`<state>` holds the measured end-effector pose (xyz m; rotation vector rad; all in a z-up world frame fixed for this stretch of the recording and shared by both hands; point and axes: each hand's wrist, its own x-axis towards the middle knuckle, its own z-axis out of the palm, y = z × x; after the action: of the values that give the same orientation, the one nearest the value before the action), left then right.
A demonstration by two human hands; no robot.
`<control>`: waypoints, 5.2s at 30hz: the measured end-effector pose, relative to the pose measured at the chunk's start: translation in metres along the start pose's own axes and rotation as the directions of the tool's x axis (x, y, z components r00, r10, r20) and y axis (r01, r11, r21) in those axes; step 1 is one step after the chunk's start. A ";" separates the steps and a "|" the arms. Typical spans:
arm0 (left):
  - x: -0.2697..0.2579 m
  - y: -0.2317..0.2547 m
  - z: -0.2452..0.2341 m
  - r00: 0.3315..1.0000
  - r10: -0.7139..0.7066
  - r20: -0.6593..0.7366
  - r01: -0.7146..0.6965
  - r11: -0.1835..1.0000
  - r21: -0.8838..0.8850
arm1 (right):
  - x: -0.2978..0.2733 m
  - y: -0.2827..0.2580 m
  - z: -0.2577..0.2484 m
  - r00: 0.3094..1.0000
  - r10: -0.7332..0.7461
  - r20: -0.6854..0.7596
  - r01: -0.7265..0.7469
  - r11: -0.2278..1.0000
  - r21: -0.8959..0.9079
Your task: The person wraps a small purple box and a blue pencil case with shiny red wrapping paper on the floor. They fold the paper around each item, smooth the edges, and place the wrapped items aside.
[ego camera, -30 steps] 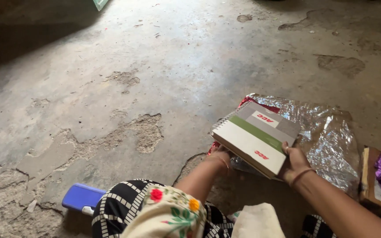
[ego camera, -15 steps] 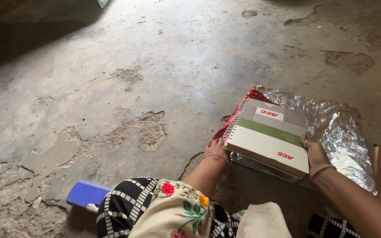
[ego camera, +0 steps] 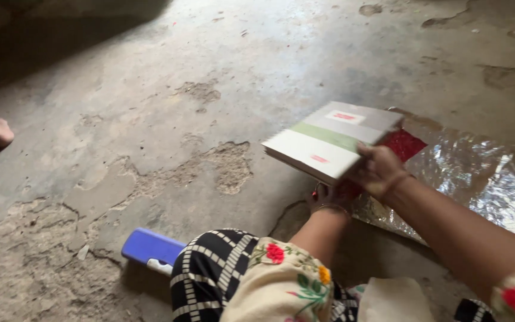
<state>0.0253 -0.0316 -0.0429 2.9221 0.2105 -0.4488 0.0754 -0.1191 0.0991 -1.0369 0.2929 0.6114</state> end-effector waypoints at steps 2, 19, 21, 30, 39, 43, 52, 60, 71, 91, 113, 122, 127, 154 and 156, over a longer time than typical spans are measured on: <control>-0.012 -0.007 -0.014 1.000 -0.014 0.002 0.014 1.000 -0.001 | 0.021 0.017 0.040 1.000 0.021 0.021 -0.020 0.999 -0.050; -0.015 -0.004 -0.032 0.997 -0.079 0.007 0.079 0.997 -0.013 | 0.079 0.073 0.057 0.992 0.101 0.072 -0.088 0.983 -0.164; -0.018 -0.004 -0.038 0.996 -0.090 -0.013 0.089 0.994 -0.064 | 0.051 0.030 0.021 0.971 -0.219 0.092 0.237 0.909 -0.342; -0.038 -0.025 -0.088 0.967 -0.243 -0.081 0.192 0.896 -0.400 | -0.025 0.010 -0.101 0.864 -0.499 0.067 0.195 0.209 -0.958; -0.067 -0.073 -0.176 0.964 0.155 0.218 0.099 0.550 -0.829 | -0.027 0.025 0.025 0.998 0.055 -0.015 -0.057 0.939 -0.338; -0.081 -0.160 -0.187 0.906 0.247 0.345 0.150 0.573 -0.806 | -0.015 0.046 0.063 0.997 -0.056 -0.053 0.019 0.845 -0.534; -0.218 -0.397 -0.041 0.949 -0.010 0.315 0.115 0.942 -0.316 | -0.004 0.090 0.062 0.971 -0.207 0.121 0.179 0.288 -0.941; -0.159 -0.353 -0.065 0.930 -0.263 0.257 0.265 0.964 0.025 | -0.006 0.100 0.047 0.928 -0.281 0.245 0.267 0.044 -0.963; -0.089 -0.113 -0.272 0.996 0.075 -0.039 -0.076 0.997 -0.016 | -0.020 0.046 -0.041 0.921 -0.371 0.118 0.047 -0.195 -0.980; -0.119 0.104 -0.133 0.452 0.711 -0.538 -0.819 0.570 0.066 | -0.079 0.097 -0.059 0.883 0.028 0.469 0.456 -0.296 -0.839; -0.087 0.065 -0.098 0.848 0.526 0.070 -0.530 0.845 0.067 | -0.144 -0.017 -0.155 0.940 0.222 0.258 0.318 -0.300 -0.899; -0.087 0.061 -0.060 0.645 0.763 -0.055 -0.758 0.647 0.086 | -0.120 -0.023 -0.207 0.972 -0.015 0.234 0.232 -0.079 -0.969; -0.101 0.061 -0.060 0.842 0.536 -0.066 -0.535 0.844 0.037 | -0.108 -0.008 -0.204 0.991 0.040 0.127 0.133 -0.212 -0.968; -0.073 0.032 -0.088 0.992 0.110 0.055 -0.097 0.975 -0.202 | -0.143 0.003 -0.132 0.988 0.103 0.111 0.145 -0.418 -0.897; -0.069 0.034 -0.086 0.995 0.087 0.058 -0.076 0.982 -0.170 | -0.140 0.004 -0.133 0.990 0.075 0.118 0.139 -0.410 -0.902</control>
<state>-0.0097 -0.0554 0.0642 2.7352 0.1132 -0.4871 -0.0314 -0.2801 0.1020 -2.8379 -0.7085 0.8425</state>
